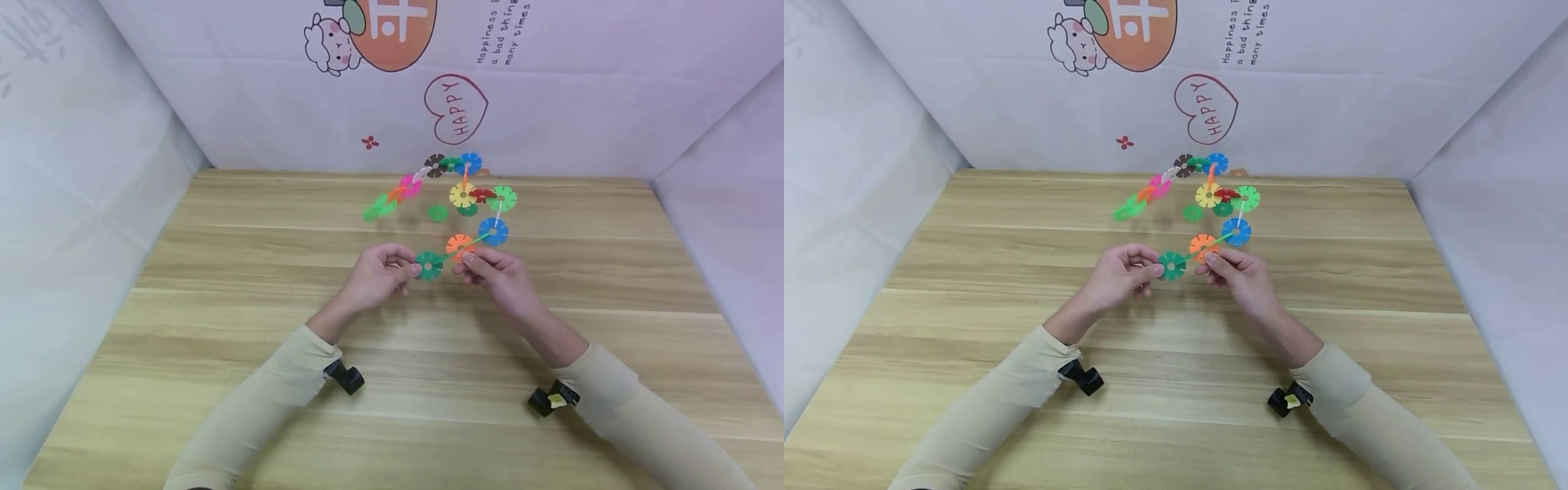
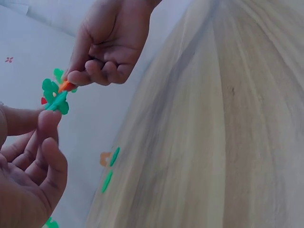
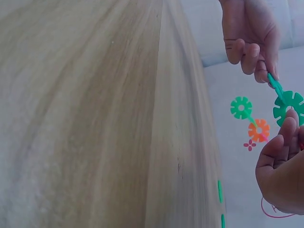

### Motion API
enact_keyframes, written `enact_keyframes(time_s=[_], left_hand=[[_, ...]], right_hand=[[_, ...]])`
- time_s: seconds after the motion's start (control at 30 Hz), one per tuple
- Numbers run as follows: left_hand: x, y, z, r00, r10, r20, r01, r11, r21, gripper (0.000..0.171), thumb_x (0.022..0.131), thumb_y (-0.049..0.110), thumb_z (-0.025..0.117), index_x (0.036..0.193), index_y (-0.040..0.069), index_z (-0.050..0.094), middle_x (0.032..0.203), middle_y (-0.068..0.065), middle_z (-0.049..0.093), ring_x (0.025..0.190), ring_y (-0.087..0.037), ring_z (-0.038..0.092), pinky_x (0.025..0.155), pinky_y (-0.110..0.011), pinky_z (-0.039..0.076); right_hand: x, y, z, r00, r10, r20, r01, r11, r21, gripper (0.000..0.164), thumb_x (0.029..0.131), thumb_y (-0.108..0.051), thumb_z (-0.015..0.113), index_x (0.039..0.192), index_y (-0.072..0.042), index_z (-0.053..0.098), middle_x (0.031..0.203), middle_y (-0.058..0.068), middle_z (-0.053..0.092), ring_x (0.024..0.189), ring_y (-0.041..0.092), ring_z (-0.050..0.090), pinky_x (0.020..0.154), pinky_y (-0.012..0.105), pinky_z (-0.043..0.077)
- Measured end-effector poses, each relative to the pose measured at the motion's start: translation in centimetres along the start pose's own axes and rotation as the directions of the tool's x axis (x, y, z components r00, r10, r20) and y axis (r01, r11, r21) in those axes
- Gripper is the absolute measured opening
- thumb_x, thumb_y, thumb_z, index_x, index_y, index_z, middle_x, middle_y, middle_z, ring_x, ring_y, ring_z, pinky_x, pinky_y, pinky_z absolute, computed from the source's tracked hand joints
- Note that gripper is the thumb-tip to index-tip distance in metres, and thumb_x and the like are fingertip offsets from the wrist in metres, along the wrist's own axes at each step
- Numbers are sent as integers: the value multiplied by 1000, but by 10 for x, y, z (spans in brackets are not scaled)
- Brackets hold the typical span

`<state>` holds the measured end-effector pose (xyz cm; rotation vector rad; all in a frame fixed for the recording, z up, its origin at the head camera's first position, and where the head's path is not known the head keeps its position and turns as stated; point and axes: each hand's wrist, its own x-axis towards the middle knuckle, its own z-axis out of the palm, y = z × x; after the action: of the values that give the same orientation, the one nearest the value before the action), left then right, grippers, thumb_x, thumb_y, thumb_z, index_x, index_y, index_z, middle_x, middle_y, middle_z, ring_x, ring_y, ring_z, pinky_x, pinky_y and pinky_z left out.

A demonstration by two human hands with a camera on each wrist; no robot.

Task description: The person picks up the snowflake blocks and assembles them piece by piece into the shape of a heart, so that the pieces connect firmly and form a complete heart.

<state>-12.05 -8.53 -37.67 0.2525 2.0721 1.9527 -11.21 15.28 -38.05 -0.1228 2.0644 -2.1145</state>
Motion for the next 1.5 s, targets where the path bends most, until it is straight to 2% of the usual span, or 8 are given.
enact_keyframes(time_s=[0.23,0.47,0.7,0.93,1.07,1.17,1.3,1.5], left_hand=[[6,-1,13,999,36,-30,-39,995,-90,10,94,-1,67,101,-7,63,88,-25,67,47,-12,53,47,-24,40],[11,-1,31,999,44,-13,-45,989,-143,11,96,0,66,103,-6,62,75,-7,63,47,-12,52,45,-23,39],[19,-4,42,997,81,3,-79,982,-171,10,96,3,67,103,-2,64,79,-8,65,46,-12,52,46,-27,37],[27,-5,42,995,77,62,-70,992,-109,19,98,13,68,112,1,68,91,-12,73,49,-14,55,50,-30,42],[36,-8,37,988,24,155,-18,999,-39,26,99,15,66,118,-4,66,100,-20,72,56,-16,58,54,-28,49],[45,-13,29,981,-28,191,20,999,45,28,99,14,66,120,-4,66,102,-17,72,64,-21,62,57,-27,51],[60,-18,17,987,-67,147,48,990,132,25,98,13,67,119,-2,68,98,-10,72,67,-23,62,57,-29,50],[87,-19,4,997,-72,28,65,979,194,22,98,12,67,115,-2,70,97,-15,69,69,-22,60,55,-29,48]], right_hand=[[-3,0,-4,1000,7,-24,-5,995,96,23,100,-25,65,103,-3,74,87,3,72,77,18,62,75,27,56],[-7,1,4,998,63,7,-62,998,-27,15,98,-21,69,101,-7,73,90,3,75,82,20,66,80,32,57],[-10,4,4,998,-63,-21,63,998,-19,10,99,-8,65,94,-1,70,86,2,75,77,19,66,74,27,57],[-12,0,-6,991,-100,-89,93,993,-79,17,100,-16,66,101,-1,74,89,3,74,78,19,63,76,28,57],[-8,-5,-17,989,-88,-120,93,995,31,18,100,-16,64,95,0,73,89,2,74,77,14,63,76,26,57],[-7,-9,-27,987,-89,-134,109,983,147,19,100,-12,63,90,1,71,89,4,73,77,13,63,73,24,57],[-9,-12,-40,985,-83,-148,116,967,227,19,100,-10,62,87,1,70,89,5,73,76,12,64,71,22,56],[-14,-9,-58,980,-79,-182,125,958,259,18,100,-9,62,89,0,72,88,5,74,74,12,63,69,21,56]])
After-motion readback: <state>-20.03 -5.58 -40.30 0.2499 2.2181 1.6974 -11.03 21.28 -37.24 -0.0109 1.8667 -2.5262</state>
